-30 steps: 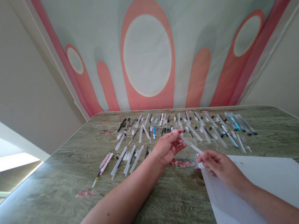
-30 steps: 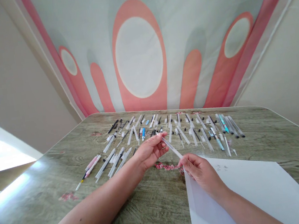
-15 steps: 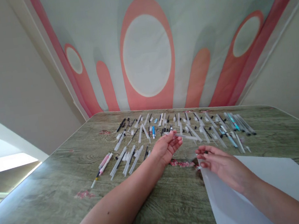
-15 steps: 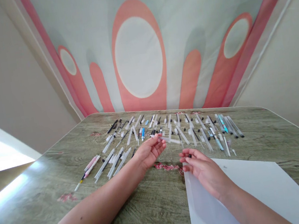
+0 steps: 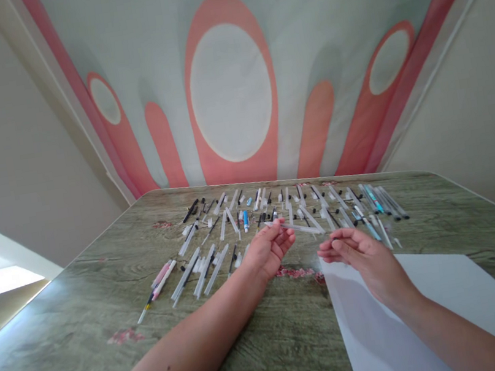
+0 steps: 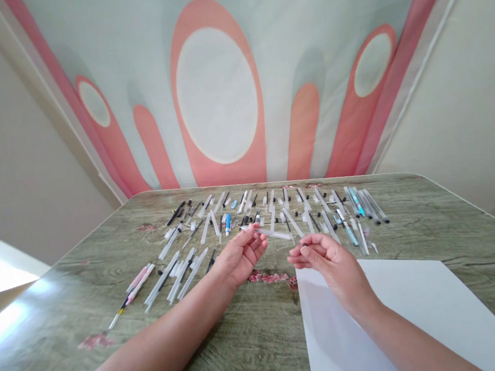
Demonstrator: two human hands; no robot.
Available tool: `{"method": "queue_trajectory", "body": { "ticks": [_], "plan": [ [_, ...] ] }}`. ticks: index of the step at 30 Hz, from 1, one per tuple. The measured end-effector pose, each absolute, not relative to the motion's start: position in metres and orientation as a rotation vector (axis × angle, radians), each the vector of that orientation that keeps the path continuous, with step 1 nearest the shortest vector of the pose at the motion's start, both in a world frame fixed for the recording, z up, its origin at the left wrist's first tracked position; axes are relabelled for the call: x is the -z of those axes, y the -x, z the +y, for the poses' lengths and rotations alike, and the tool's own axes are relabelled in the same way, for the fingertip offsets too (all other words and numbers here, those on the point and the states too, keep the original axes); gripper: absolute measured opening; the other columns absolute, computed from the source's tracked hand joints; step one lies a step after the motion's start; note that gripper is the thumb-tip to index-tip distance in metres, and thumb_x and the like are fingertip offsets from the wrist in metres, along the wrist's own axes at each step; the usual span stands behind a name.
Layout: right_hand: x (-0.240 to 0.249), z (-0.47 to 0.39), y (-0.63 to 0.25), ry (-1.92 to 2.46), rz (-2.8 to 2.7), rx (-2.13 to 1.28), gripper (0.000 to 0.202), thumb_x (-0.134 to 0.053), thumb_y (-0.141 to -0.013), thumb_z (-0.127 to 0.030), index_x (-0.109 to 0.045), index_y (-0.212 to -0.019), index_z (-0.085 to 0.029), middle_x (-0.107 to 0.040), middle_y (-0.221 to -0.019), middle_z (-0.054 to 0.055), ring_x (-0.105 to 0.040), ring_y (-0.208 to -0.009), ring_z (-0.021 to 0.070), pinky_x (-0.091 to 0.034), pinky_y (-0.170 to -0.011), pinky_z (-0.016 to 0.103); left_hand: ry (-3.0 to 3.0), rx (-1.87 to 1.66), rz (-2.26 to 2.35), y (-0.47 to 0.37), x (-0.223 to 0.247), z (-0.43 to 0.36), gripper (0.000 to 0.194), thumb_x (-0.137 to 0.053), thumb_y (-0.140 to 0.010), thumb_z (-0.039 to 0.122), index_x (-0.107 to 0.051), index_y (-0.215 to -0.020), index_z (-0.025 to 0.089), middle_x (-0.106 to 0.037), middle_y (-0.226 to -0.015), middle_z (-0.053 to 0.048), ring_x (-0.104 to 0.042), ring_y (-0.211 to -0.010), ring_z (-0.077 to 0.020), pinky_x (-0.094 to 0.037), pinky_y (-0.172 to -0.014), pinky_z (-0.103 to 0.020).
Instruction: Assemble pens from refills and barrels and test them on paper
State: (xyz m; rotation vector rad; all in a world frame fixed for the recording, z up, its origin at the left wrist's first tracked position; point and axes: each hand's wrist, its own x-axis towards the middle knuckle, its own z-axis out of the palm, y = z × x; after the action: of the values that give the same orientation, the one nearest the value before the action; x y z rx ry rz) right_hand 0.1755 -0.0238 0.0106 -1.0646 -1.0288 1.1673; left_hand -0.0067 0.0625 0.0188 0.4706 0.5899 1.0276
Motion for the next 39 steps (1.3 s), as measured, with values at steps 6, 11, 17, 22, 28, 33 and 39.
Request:
{"method": "queue_trajectory", "body": {
  "ticks": [6,11,17,22,28,33,39],
  "plan": [
    [-0.0091,-0.0231,-0.1772,1.055,-0.938,-1.221,0.034,-0.067,-0.078,-0.037,-0.062,-0.107,-0.020,-0.066,-0.083,0.002,-0.062,-0.071,0.0139,-0.050,-0.074,0.033,-0.461,-1.013,0.581,0.0059,-0.0233,0.0582,0.011,-0.055,-0.085,0.015,-0.061,-0.092,0.010,-0.061,-0.066,-0.003,-0.064,-0.066,-0.0114,-0.055,-0.068,-0.024],
    [-0.0100,-0.0231,-0.1761,1.004,-0.886,-1.274,0.032,-0.070,-0.074,-0.036,-0.065,-0.103,-0.021,-0.065,-0.086,0.003,-0.060,-0.074,0.0144,-0.049,-0.074,0.032,-0.447,-0.998,0.580,0.0055,-0.0240,0.0577,0.011,-0.053,-0.086,0.015,-0.060,-0.093,0.010,-0.061,-0.067,-0.003,-0.064,-0.066,-0.0113,-0.055,-0.067,-0.024],
    [-0.0096,-0.0232,-0.1759,1.036,-0.891,-1.243,0.028,-0.073,-0.073,-0.030,-0.066,-0.099,-0.021,-0.064,-0.079,0.000,-0.058,-0.073,0.0119,-0.046,-0.073,0.026,-0.451,-0.996,0.579,0.0053,-0.0226,0.0585,0.012,-0.054,-0.086,0.015,-0.060,-0.094,0.009,-0.061,-0.067,-0.003,-0.063,-0.064,-0.0105,-0.055,-0.066,-0.024],
    [-0.0092,-0.0233,-0.1777,1.030,-0.909,-1.197,0.019,-0.073,-0.074,-0.027,-0.064,-0.089,-0.022,-0.061,-0.068,-0.003,-0.055,-0.066,0.0088,-0.043,-0.065,0.022,-0.456,-0.989,0.570,0.0061,-0.0209,0.0590,0.013,-0.054,-0.086,0.016,-0.060,-0.096,0.009,-0.061,-0.067,-0.002,-0.063,-0.063,-0.0099,-0.055,-0.066,-0.023],
    [-0.0128,-0.0258,-0.1748,1.002,-0.952,-1.191,0.016,-0.070,-0.076,-0.030,-0.061,-0.084,-0.020,-0.066,-0.097,0.004,-0.063,-0.083,0.0162,-0.046,-0.070,0.028,-0.460,-0.982,0.565,0.0066,-0.0196,0.0590,0.014,-0.054,-0.086,0.016,-0.060,-0.096,0.009,-0.061,-0.068,-0.003,-0.063,-0.063,-0.0100,-0.055,-0.065,-0.023],
    [-0.0097,-0.0256,-0.1725,1.076,-1.006,-1.143,0.017,-0.067,-0.079,-0.032,-0.056,-0.082,-0.019,-0.067,-0.095,0.004,-0.065,-0.076,0.0159,-0.048,-0.067,0.030,-0.459,-0.981,0.575,0.0063,-0.0189,0.0594,0.013,-0.054,-0.086,0.016,-0.060,-0.096,0.009,-0.061,-0.066,-0.003,-0.062,-0.062,-0.0099,-0.055,-0.064,-0.022],
    [-0.0069,-0.0247,-0.1742,1.201,-1.139,-1.037,0.020,-0.065,-0.080,-0.036,-0.058,-0.087,-0.019,-0.066,-0.073,0.001,-0.060,-0.064,0.0134,-0.047,-0.063,0.028,-0.454,-0.987,0.599,0.0058,-0.0186,0.0604,0.012,-0.053,-0.086,0.016,-0.060,-0.094,0.009,-0.060,-0.064,-0.002,-0.062,-0.060,-0.0096,-0.055,-0.062,-0.022]
  ]
}}
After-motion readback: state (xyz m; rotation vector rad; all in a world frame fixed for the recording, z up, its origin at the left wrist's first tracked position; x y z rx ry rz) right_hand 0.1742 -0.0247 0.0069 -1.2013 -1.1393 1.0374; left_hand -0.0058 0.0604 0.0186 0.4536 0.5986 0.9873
